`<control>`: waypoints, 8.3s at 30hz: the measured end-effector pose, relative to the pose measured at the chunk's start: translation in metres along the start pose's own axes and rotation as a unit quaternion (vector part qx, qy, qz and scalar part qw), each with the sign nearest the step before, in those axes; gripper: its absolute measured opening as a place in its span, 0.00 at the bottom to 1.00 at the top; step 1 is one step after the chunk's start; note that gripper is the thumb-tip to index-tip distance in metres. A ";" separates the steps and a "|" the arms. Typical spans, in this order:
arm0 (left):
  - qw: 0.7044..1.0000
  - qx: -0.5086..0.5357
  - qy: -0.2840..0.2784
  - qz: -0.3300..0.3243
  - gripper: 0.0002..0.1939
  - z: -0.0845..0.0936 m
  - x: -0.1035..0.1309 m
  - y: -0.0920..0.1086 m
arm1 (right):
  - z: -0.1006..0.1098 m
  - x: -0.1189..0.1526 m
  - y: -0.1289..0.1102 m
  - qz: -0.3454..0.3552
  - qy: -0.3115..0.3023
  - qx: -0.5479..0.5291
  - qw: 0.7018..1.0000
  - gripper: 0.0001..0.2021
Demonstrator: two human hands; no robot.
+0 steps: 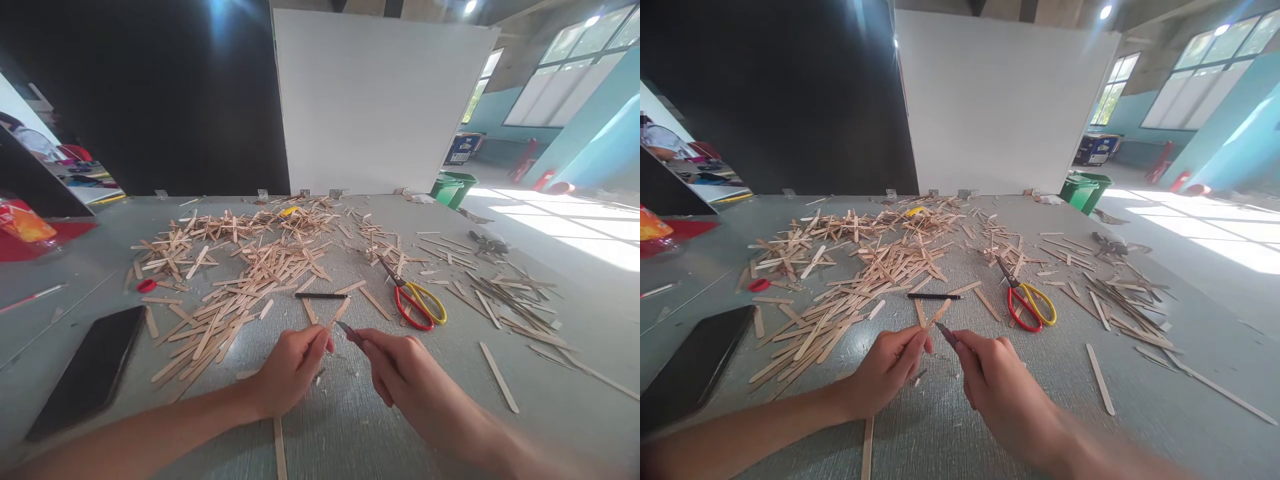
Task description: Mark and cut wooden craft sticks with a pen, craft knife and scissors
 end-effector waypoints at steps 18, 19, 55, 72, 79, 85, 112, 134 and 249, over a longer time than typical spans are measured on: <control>1.000 0.016 -0.016 0.000 0.22 0.000 0.000 0.005 | -0.001 -0.001 0.000 0.004 0.016 0.064 0.998 0.20; 1.000 0.013 -0.018 0.001 0.22 0.000 0.000 0.005 | -0.001 -0.001 0.000 0.003 0.014 0.063 0.998 0.20; 0.955 -0.289 -0.065 -0.019 0.18 -0.006 0.006 -0.006 | -0.002 -0.009 0.011 -0.125 -0.249 -0.275 0.920 0.15; 0.956 -0.290 -0.046 -0.022 0.19 -0.009 0.005 -0.005 | -0.015 -0.013 0.010 -0.076 -0.218 -0.349 0.908 0.17; 0.962 -0.265 -0.063 -0.025 0.19 -0.008 0.005 -0.008 | -0.006 -0.009 0.008 -0.093 -0.272 -0.319 0.903 0.17; 0.971 -0.234 -0.046 -0.007 0.19 -0.009 0.006 -0.007 | -0.020 -0.011 0.009 -0.070 -0.223 -0.325 0.916 0.22; 0.985 -0.109 -0.034 -0.133 0.26 -0.001 0.004 0.005 | 0.013 0.002 -0.005 -0.067 -0.248 -0.208 0.944 0.15; 0.962 -0.244 -0.021 -0.123 0.24 -0.012 0.002 0.013 | 0.001 -0.001 0.019 -0.003 -0.084 0.177 0.981 0.17; 0.998 0.005 -0.069 0.013 0.36 0.002 -0.001 0.006 | 0.001 -0.014 -0.005 0.095 0.025 0.216 0.971 0.15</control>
Point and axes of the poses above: each hand's wrist, its own x-axis away from the middle knuckle, its own z-axis out of the back of the hand, y = z × x, the point moved 1 cm from there along -x, towards the middle knuckle, and after that the axes turned 15 degrees about -y, right-handed, at the moved point
